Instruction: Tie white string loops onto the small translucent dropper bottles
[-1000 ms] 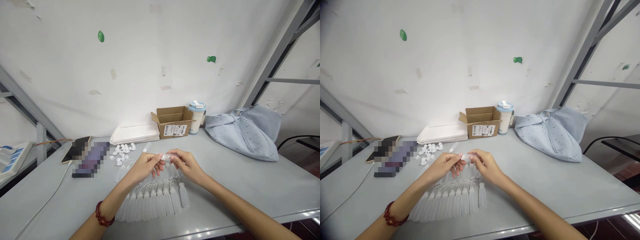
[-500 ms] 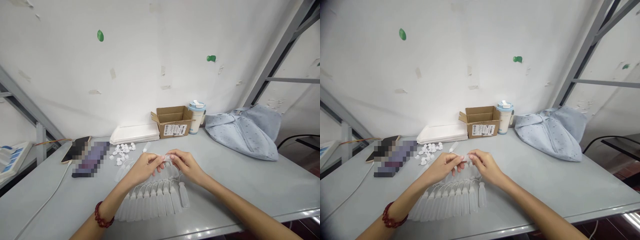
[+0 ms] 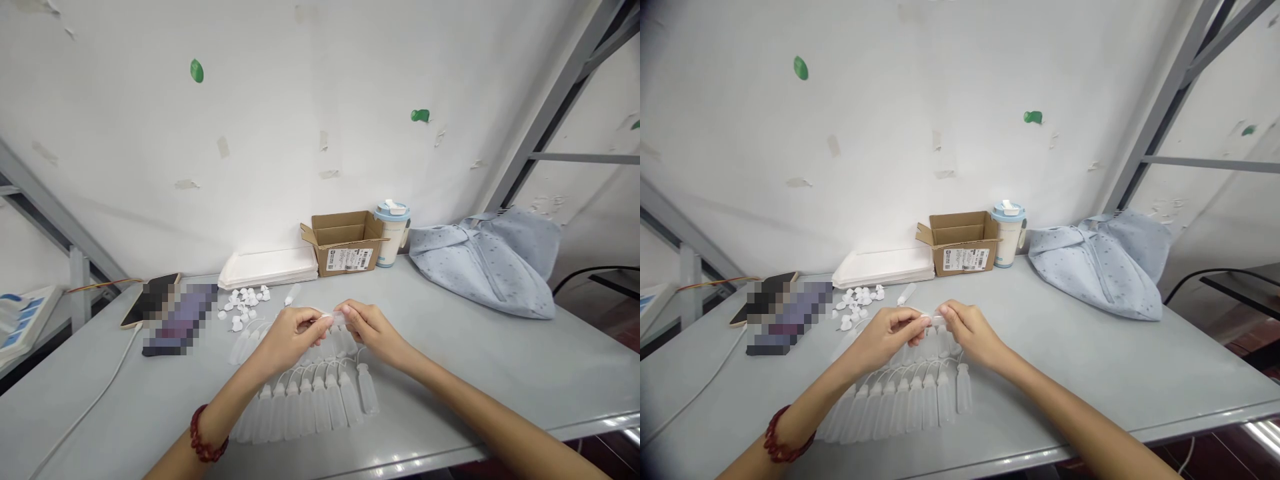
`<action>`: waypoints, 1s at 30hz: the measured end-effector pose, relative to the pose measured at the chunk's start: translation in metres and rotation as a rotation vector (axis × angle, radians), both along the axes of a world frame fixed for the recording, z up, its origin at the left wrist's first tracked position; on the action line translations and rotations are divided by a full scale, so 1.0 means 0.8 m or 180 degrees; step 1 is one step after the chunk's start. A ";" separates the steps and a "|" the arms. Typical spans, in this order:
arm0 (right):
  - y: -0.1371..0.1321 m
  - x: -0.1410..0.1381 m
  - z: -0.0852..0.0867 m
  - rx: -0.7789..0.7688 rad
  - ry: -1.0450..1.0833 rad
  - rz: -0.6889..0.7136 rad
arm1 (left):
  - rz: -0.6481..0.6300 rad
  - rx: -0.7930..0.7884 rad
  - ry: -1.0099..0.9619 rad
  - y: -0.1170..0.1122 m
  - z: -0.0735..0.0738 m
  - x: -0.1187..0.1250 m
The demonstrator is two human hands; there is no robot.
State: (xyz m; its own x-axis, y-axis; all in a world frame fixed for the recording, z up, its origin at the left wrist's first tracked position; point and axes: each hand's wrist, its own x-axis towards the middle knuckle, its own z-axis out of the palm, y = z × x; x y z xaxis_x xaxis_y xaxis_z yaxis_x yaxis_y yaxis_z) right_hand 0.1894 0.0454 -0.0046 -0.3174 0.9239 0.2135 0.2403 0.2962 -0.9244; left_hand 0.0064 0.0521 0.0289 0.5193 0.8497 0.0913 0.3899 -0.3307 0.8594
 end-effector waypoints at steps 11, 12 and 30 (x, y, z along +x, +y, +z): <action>-0.002 0.003 0.011 0.0654 -0.0331 -0.0230 | 0.0159 0.0172 0.0084 0.001 0.002 -0.001; -0.002 0.003 0.010 0.0894 -0.0411 -0.0281 | 0.0139 0.0010 0.0018 0.001 0.002 -0.001; -0.003 0.001 0.003 0.0220 -0.0311 -0.0198 | -0.0147 0.1110 0.0689 0.001 -0.003 -0.003</action>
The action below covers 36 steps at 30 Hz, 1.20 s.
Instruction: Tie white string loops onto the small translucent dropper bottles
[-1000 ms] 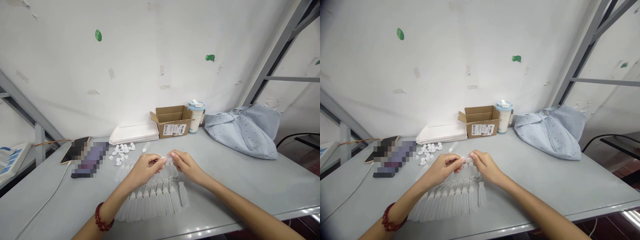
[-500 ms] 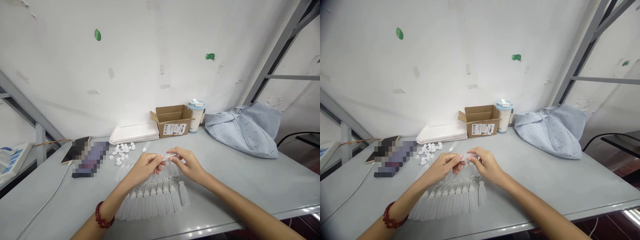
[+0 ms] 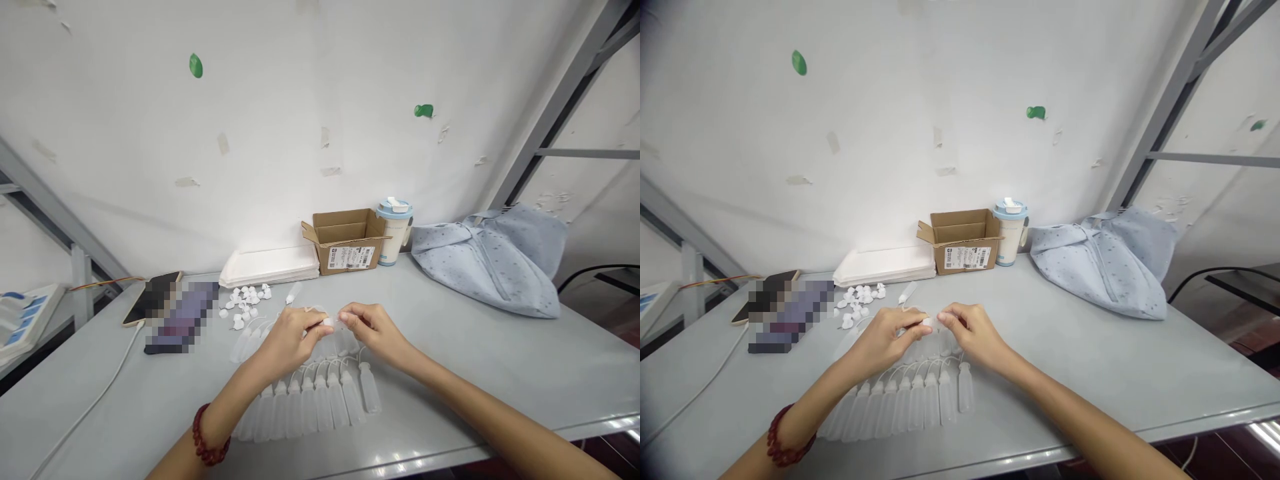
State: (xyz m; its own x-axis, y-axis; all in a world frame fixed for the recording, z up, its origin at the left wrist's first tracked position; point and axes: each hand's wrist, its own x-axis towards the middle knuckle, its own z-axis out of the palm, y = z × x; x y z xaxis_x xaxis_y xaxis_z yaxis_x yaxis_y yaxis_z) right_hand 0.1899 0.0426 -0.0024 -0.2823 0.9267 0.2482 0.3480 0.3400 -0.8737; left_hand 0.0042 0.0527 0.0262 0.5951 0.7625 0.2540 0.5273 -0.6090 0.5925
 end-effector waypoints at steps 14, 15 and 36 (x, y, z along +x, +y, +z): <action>-0.002 0.000 0.014 -0.0045 0.0371 -0.0012 | 0.0173 -0.1301 -0.0681 0.000 0.002 0.002; -0.002 0.000 0.013 -0.0001 0.0362 -0.0011 | 0.0151 -0.1368 -0.0731 0.000 0.002 0.002; 0.001 0.002 0.008 -0.0307 0.0635 0.0128 | 0.0073 -0.1248 -0.0797 0.000 0.009 0.000</action>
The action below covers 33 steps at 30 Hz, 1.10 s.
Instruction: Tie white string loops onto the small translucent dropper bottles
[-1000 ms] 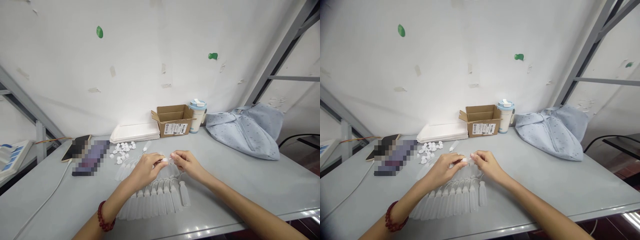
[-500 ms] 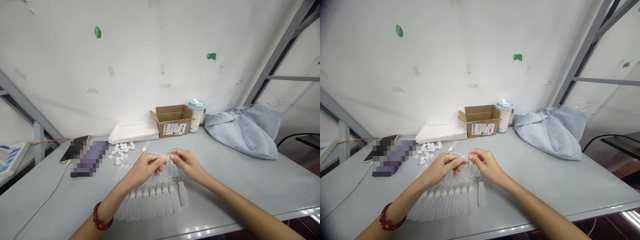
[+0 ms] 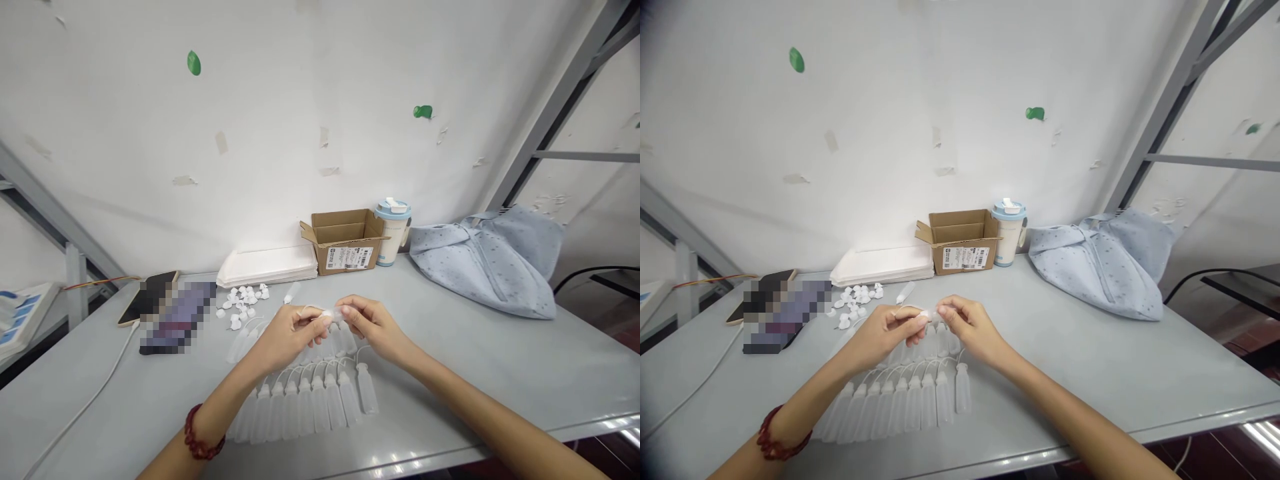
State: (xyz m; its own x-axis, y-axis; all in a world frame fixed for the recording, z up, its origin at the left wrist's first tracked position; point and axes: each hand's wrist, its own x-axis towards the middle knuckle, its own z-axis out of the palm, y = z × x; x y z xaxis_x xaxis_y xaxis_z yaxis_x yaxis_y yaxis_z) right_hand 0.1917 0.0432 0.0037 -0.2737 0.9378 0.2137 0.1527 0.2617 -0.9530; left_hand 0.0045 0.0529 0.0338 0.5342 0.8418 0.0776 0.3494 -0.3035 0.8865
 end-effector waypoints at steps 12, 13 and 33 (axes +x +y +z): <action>-0.004 -0.005 0.002 0.0496 -0.0371 -0.0065 | 0.0100 -0.0420 0.0082 0.003 0.001 0.000; -0.004 -0.005 0.003 0.0471 -0.0354 -0.0048 | 0.0090 -0.0368 0.0080 0.002 0.001 0.000; 0.012 0.006 -0.003 0.0239 -0.0664 -0.0587 | 0.0945 0.1771 0.2007 0.037 -0.017 -0.029</action>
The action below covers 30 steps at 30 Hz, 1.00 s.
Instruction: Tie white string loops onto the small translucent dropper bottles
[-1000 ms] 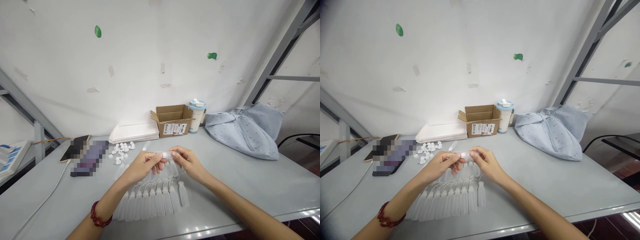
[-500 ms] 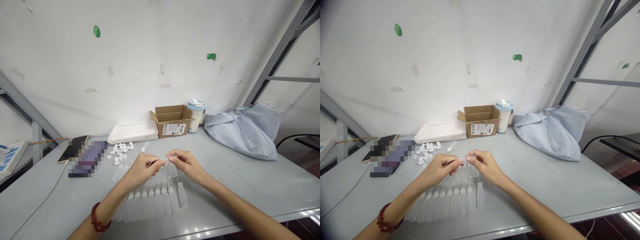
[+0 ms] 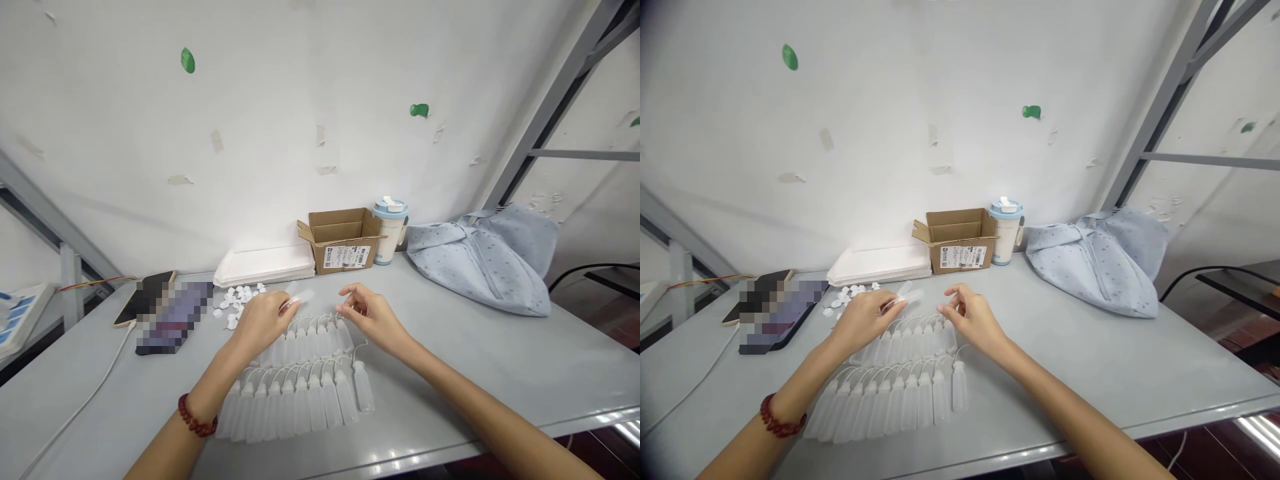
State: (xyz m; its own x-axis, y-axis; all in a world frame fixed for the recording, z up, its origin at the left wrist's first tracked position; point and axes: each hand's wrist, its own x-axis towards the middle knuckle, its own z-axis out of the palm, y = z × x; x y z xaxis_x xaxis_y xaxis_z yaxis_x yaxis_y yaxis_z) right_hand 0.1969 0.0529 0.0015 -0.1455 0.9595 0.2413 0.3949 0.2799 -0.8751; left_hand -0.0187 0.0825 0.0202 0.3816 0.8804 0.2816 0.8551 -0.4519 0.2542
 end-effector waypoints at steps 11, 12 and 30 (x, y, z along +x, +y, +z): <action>-0.003 0.004 0.002 -0.0165 -0.1282 0.0463 | 0.0609 -0.0358 0.0727 0.022 -0.017 -0.018; -0.004 0.004 0.001 -0.0164 -0.1363 0.0492 | 0.0613 -0.0371 0.0689 0.024 -0.019 -0.020; -0.005 0.009 0.000 -0.0219 -0.2126 0.0421 | 0.0602 -0.0338 -0.0018 0.047 -0.028 -0.036</action>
State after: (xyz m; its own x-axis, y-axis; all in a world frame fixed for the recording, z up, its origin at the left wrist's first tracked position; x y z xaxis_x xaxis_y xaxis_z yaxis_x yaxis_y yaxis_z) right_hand 0.2040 0.0492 0.0016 -0.3591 0.9333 -0.0018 0.8225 0.3155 -0.4733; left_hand -0.0474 0.1197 -0.0024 0.2055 0.9610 0.1852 0.9205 -0.2540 0.2968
